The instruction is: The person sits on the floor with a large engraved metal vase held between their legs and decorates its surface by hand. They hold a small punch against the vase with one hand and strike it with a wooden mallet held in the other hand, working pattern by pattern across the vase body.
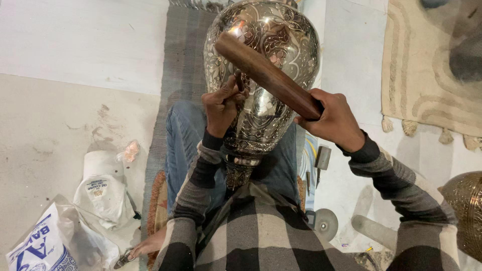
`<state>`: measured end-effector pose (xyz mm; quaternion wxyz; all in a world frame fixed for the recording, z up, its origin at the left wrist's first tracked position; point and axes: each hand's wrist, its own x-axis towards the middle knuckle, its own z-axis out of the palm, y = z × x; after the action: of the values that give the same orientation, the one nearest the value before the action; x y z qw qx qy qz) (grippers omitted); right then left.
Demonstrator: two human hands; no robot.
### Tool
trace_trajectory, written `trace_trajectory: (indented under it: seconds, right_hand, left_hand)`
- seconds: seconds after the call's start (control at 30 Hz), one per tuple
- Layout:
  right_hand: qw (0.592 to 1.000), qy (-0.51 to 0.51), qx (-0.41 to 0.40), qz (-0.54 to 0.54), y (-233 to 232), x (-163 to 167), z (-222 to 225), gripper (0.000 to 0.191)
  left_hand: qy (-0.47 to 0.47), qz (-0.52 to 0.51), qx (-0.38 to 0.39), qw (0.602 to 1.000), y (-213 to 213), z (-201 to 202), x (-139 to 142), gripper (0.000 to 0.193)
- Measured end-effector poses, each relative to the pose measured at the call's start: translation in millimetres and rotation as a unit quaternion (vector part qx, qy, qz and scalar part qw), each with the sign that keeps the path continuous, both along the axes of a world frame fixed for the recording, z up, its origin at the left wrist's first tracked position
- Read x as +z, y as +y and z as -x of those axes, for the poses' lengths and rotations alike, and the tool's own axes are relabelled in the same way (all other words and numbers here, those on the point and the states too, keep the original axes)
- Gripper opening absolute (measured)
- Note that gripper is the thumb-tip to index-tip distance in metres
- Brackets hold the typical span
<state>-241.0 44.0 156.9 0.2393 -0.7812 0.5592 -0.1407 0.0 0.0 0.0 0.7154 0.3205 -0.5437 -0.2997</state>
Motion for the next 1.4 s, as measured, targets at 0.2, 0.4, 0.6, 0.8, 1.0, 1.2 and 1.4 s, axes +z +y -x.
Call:
trace_trajectory:
  seconds: [0.2,0.4,0.6,0.8,1.0,1.2,1.4]
  right_hand:
    - [1.000,0.001,0.015,0.014,-7.4,22.4,-18.1,0.046]
    - [0.994,-0.097,-0.001,0.058,-13.8,18.5,-26.4,0.043]
    - [0.990,0.092,0.068,0.084,-19.1,37.0,-22.1,0.042]
    - [0.998,-0.015,0.048,0.048,-22.1,38.9,-34.1,0.036]
    - [0.997,-0.047,0.048,0.035,-17.9,38.6,-37.0,0.041]
    - [0.996,-0.032,0.054,0.059,-14.4,33.9,-33.0,0.037]
    - [0.988,0.117,0.047,0.093,-14.3,32.2,-23.6,0.042]
  left_hand:
    - [-0.132,0.038,-0.082,0.987,-8.7,-17.3,-0.6,0.033]
    - [-0.095,0.011,-0.129,0.987,-17.4,-16.8,-6.5,0.032]
    - [-0.099,0.010,-0.138,0.985,-16.5,-18.3,-9.7,0.025]
    - [0.104,-0.068,-0.304,0.945,-13.9,-14.9,-6.9,0.028]
    - [-0.108,0.009,-0.160,0.981,-20.8,-19.0,-8.5,0.031]
    - [-0.098,0.023,-0.172,0.980,-21.8,-17.5,-5.1,0.033]
    - [-0.156,0.032,-0.152,0.976,-23.9,-18.8,-1.3,0.032]
